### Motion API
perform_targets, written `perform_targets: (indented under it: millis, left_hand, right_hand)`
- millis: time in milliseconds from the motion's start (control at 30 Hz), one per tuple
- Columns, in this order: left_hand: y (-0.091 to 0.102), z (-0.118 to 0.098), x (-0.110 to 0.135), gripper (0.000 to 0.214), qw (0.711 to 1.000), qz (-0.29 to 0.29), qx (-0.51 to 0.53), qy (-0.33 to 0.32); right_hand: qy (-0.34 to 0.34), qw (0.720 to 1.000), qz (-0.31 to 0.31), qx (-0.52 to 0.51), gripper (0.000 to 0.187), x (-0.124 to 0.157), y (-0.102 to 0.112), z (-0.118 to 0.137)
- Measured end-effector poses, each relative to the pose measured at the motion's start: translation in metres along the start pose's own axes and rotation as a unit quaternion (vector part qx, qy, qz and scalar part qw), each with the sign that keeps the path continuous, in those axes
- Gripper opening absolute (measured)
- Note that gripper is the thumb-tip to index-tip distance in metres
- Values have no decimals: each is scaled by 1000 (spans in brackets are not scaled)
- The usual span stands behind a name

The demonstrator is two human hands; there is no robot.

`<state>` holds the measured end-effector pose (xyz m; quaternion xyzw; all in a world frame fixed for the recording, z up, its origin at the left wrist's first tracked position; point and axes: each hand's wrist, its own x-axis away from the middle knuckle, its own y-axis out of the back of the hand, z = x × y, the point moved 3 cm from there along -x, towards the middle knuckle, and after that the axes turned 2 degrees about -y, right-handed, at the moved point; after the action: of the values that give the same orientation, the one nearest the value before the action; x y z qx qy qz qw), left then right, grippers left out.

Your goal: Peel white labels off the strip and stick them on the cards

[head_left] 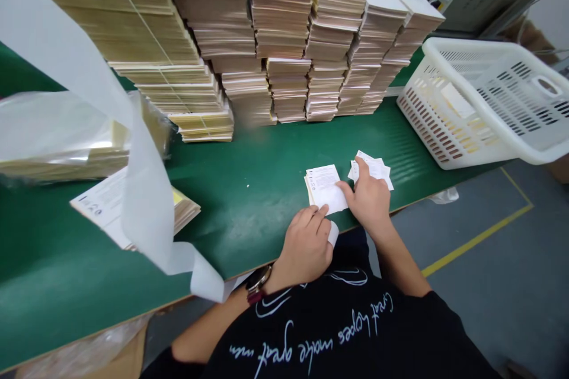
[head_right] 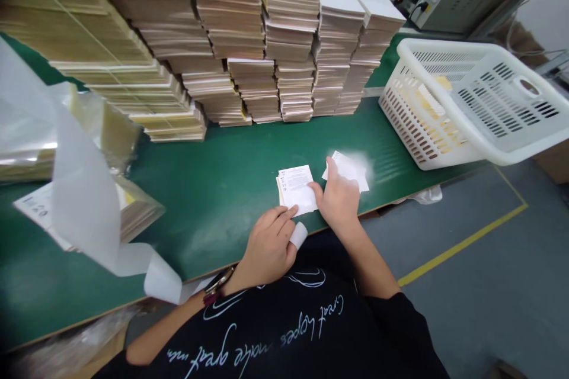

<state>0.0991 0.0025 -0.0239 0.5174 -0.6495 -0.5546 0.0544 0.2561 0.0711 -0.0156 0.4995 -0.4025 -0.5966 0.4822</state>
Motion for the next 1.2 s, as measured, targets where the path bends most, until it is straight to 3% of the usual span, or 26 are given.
perform_targets:
  millis: [133,233,333,400,567,667,767,833,933,1033,1133,1200]
  left_hand:
    - [-1,0,0,25,1000,20,4,0]
    - [-1,0,-1,22,1000,28,7,-4]
    - [-1,0,-1,21,999,40,18,-3]
    - [-1,0,-1,22,999,44,23,0]
    - [-1,0,-2,24,999,37,13,-4]
    - [0,0,-3,24,999,35,9,-6]
    - [0,0,-3,23,999,32,9,-8]
    - [0,0,-3,22,999,29,10,-12]
    - [1,2,-1,15,1000,7,25,-3]
    - [5,6,0,11,995,-39,86,17]
    - [9,10,0,14,980,-103,166,39]
    - [12,10,-1,16,967,-141,202,70]
  right_hand:
    - [17,998,12,-67,52,-1,0,1]
    - [-14,985,46,-165,54,-1,-4,1]
    - [-32,966,65,-248,26,0,-8,0]
    - [-7,973,37,-226,17,1,-7,2]
    - [37,997,-49,-49,23,4,1,3]
    - [10,995,-85,-59,26,-1,7,-20]
    - [-59,991,-105,-61,25,-7,11,-61]
    - [-88,990,-103,-51,39,-7,10,-84]
    - [-41,996,-60,-57,61,0,2,-96]
    - [-8,999,-33,-39,63,6,-4,-95]
    - [-57,986,-127,-89,60,10,8,-87]
    - [-72,957,-175,-219,44,18,21,-71]
